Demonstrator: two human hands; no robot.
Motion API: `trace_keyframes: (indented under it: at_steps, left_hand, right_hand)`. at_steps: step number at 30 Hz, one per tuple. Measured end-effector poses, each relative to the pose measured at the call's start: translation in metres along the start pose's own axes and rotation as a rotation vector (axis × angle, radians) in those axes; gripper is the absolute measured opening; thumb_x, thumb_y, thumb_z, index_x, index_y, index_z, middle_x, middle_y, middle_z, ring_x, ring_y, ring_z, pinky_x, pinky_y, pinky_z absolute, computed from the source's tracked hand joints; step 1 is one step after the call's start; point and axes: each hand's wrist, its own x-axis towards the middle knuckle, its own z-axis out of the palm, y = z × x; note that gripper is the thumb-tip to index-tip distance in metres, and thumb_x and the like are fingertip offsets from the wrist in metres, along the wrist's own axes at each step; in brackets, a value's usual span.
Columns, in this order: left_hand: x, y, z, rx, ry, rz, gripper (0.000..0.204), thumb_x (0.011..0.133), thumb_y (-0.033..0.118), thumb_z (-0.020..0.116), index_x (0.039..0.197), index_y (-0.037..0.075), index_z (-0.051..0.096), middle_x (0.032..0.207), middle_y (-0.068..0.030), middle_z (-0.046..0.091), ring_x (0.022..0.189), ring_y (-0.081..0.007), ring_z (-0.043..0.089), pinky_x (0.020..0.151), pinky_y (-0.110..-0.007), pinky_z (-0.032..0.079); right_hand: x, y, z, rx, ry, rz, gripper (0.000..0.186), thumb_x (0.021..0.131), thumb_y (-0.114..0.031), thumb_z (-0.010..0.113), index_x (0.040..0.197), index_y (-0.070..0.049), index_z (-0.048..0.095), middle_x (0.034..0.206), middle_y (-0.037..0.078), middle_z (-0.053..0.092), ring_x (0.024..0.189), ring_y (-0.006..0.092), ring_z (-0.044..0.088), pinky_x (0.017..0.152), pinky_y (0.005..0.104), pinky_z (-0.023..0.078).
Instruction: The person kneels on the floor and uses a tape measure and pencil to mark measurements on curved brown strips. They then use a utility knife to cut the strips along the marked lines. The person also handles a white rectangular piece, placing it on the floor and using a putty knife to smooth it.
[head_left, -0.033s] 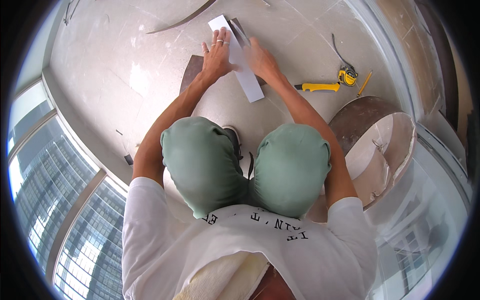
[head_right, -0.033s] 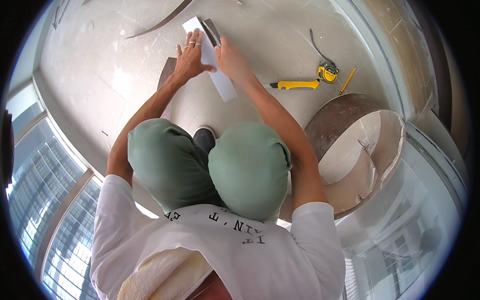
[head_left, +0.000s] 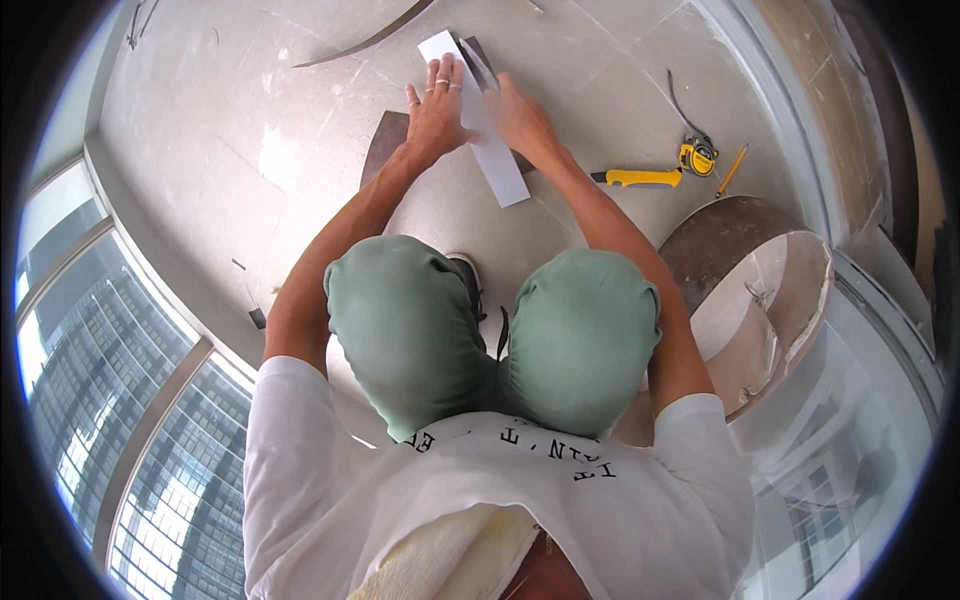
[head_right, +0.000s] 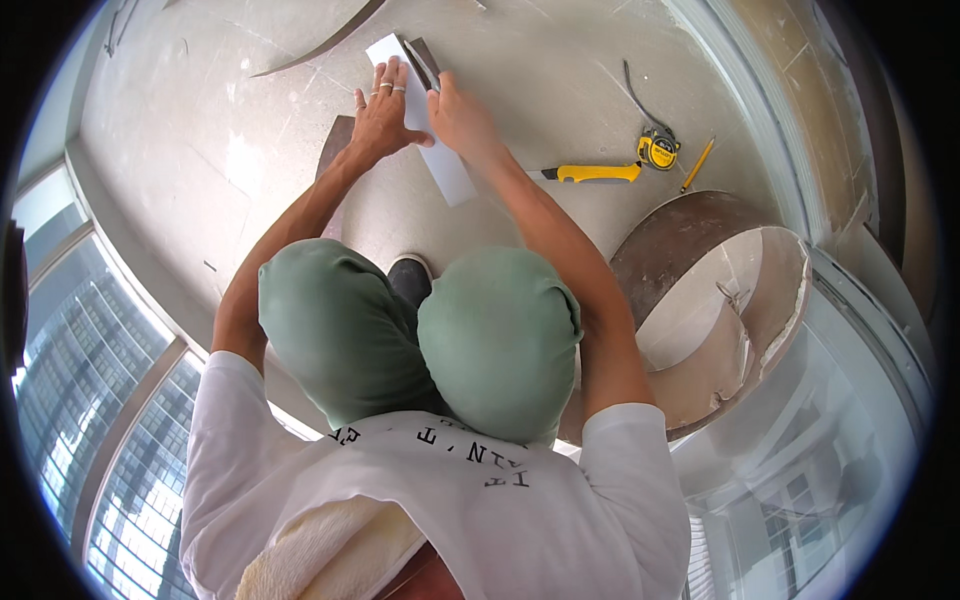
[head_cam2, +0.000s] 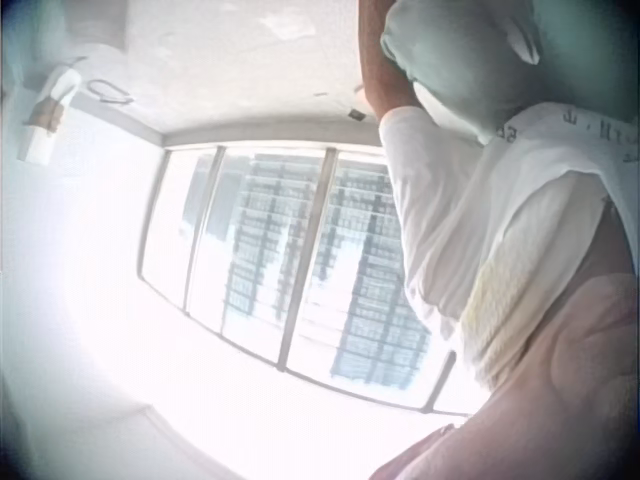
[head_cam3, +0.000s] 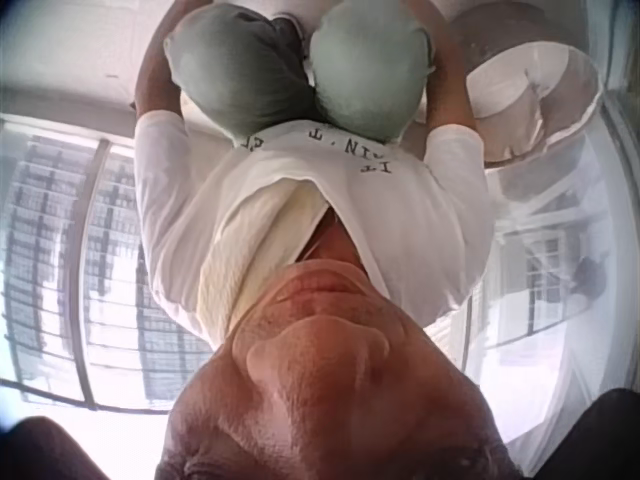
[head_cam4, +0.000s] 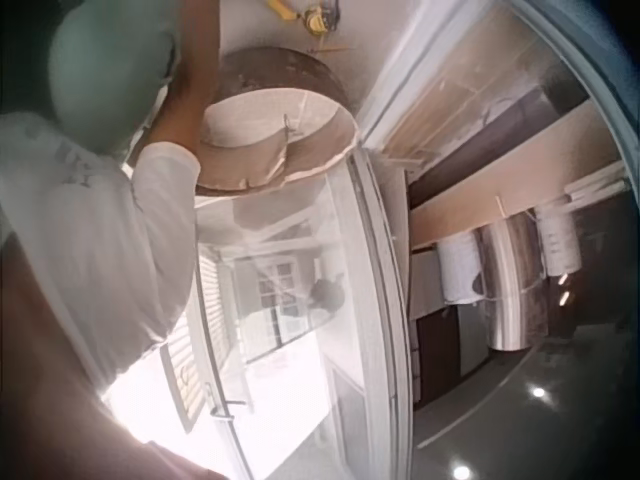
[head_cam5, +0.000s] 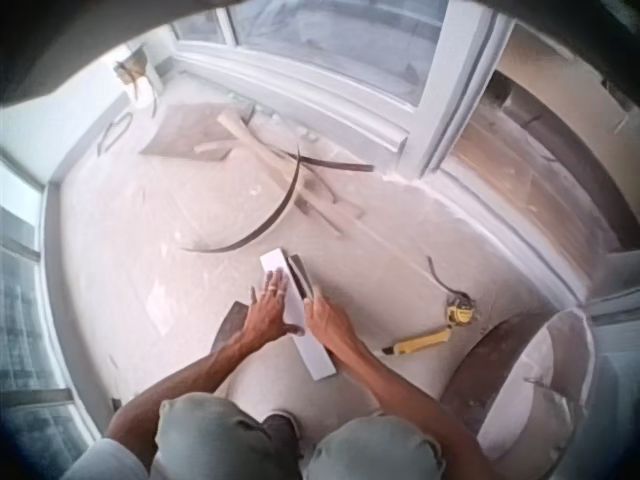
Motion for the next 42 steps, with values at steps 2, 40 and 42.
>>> trace_keyframes:
  at_steps: [2, 40, 42]
  left_hand:
    - [0.005, 0.001, -0.001, 0.018, -0.052, -0.026, 0.127, 0.059, 0.033, 0.094, 0.158, 0.002, 0.019, 0.168, -0.0145, 0.011, 0.155, -0.0347, 0.011, 0.114, -0.072, 0.026]
    - [0.018, 0.006, -0.005, 0.028, -0.077, -0.04, 0.127, 0.061, 0.03, 0.096, 0.159, 0.002, 0.019, 0.168, -0.015, 0.009, 0.154, -0.0371, 0.011, 0.108, -0.068, 0.04]
    - [0.016, 0.007, -0.004, 0.012, -0.119, -0.09, 0.136, 0.055, 0.034, 0.098, 0.16, 0.007, 0.016, 0.169, -0.0122, 0.008, 0.155, -0.0332, 0.007, 0.115, -0.066, 0.034]
  right_hand:
    - [0.018, 0.003, 0.01, 0.019, -0.004, 0.015, 0.041, 0.101, -0.031, 0.048, 0.126, 0.002, 0.046, 0.094, 0.032, 0.067, 0.09, 0.0528, 0.065, 0.078, 0.0607, 0.05]
    - [-0.138, 0.086, 0.038, -0.252, -0.27, 0.434, 0.03, 0.105, -0.034, 0.048, 0.121, -0.008, 0.046, 0.086, 0.025, 0.068, 0.079, 0.0447, 0.068, 0.07, 0.0507, 0.053]
    - [-0.172, 0.088, 0.037, -0.238, -0.293, 0.519, 0.03, 0.105, -0.034, 0.048, 0.121, -0.008, 0.047, 0.086, 0.025, 0.068, 0.079, 0.0447, 0.068, 0.07, 0.0505, 0.053]
